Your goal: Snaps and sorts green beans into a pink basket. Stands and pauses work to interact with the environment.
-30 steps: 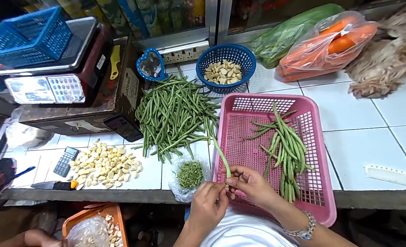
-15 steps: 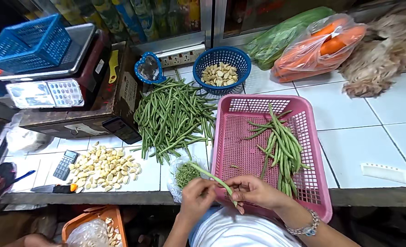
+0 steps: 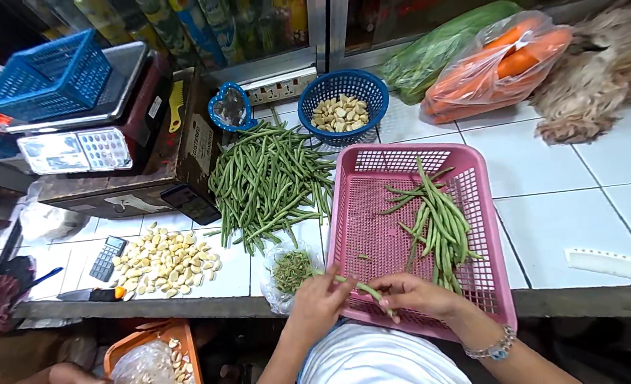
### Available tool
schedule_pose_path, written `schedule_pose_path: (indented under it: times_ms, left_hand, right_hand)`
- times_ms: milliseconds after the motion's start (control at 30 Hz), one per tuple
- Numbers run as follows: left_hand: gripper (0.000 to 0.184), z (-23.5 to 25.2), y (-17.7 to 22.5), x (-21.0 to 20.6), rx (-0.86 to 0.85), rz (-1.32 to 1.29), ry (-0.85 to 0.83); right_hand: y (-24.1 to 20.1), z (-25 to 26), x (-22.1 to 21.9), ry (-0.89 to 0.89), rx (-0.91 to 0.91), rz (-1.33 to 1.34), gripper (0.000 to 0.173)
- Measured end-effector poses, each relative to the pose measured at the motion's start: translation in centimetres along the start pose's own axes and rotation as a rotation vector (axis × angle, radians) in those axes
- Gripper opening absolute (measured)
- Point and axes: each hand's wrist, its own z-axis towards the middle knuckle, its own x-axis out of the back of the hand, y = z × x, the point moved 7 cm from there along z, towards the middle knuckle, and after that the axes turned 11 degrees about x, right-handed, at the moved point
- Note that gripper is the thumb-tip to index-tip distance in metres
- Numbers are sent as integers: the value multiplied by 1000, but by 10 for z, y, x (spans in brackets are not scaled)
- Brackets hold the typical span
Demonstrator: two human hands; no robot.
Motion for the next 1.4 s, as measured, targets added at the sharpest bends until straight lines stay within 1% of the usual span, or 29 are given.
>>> schedule_pose_path:
  times_ms: [33, 67, 100, 133, 167, 200, 233, 267, 300, 333, 367, 400, 433, 500, 533, 600, 667, 700, 767, 833, 867, 900, 933, 1033, 1133, 1200, 1233, 1300, 1400]
  left_hand:
    - [24, 3, 7, -3, -123, 46, 60]
    - [22, 8, 11, -2, -207, 87, 117]
    - [21, 14, 11, 3, -247, 128, 165]
    - [21, 23, 7, 13, -245, 175, 215]
    - [20, 35, -3, 27, -201, 220, 278]
    - [18, 50, -19, 43, -117, 269, 344]
    - [20, 66, -40, 60, -3, 311, 390]
    - [32, 79, -60, 75, 137, 313, 396]
    - [49, 91, -73, 90, 255, 288, 405]
    - [60, 98, -78, 100, 329, 249, 435]
    - [63, 101, -75, 103, 361, 197, 453]
    - [60, 101, -67, 99, 368, 139, 423]
    - [52, 99, -57, 88, 356, 103, 344]
    - [33, 90, -37, 60, 246, 112, 213]
    - [26, 84, -31, 46, 189, 123, 182]
    - [19, 72, -24, 21, 149, 95, 134]
    - [17, 63, -18, 1, 135, 55, 88]
    - [18, 61, -14, -6, 123, 32, 72]
    - [23, 60, -5, -10, 91, 7, 79]
    - [27, 60, 0, -9, 54, 35, 104]
    - [27, 60, 2, -8, 38, 67, 109]
    - [23, 59, 4, -7, 15, 112, 116]
    - [19, 59, 5, -6, -17, 164, 124]
    - [9, 59, 13, -1, -95, 309, 80]
    - [10, 62, 21, 1, -70, 358, -13]
    - [8, 63, 23, 4, -40, 357, -73]
    - [8, 64, 23, 5, -45, 339, -76]
    - [9, 62, 21, 12, -77, 237, 17]
    - [14, 56, 10, 24, -7, -89, 154]
  right_hand:
    - [-1, 1, 0, -65, 28, 32, 21]
    - [-6, 3, 2, -96, 57, 36, 20]
    - [-14, 4, 8, -87, 91, 7, 19]
    - [-24, 6, 17, -36, 118, -62, 21]
    - [-36, 10, 30, 47, 128, -177, 24]
    - [-48, 15, 46, 138, 100, -355, 27]
    - [-57, 23, 63, 207, 30, -563, 30]
    - [-58, 33, 83, 261, -58, -739, 32]
    - [-55, 44, 104, 309, -130, -873, 34]
    - [-48, 54, 124, 352, -184, -983, 35]
    - [-39, 63, 142, 382, -231, -1080, 35]
    - [-29, 68, 156, 391, -260, -1166, 35]
    - [-20, 70, 165, 385, -268, -1234, 34]
    - [-13, 70, 168, 385, -201, -1307, 29]
    - [-13, 69, 166, 388, -143, -1332, 26]
    - [-12, 69, 159, 372, -6, -1348, 24]
    - [-11, 68, 140, 329, 104, -1304, 25]
    - [-18, 68, 124, 296, 156, -1279, 26]
    - [-37, 67, 80, 224, 276, -1236, 24]
    - [-54, 61, 37, 210, 518, -1269, 15]
    - [-61, 57, 21, 221, 640, -1313, 12]
    - [-66, 55, 8, 230, 722, -1360, 11]
    - [-70, 53, -1, 237, 765, -1412, 11]
    - [-72, 51, -17, 232, 780, -1570, 8]
    - [-76, 49, -32, 191, 765, -1661, 9]
    - [-78, 48, -38, 206, 804, -1684, 9]
    - [-79, 47, -39, 224, 820, -1661, 9]
    - [-83, 43, -37, 295, 867, -1563, 10]
    - [-91, 34, -32, 368, 923, -1334, 14]
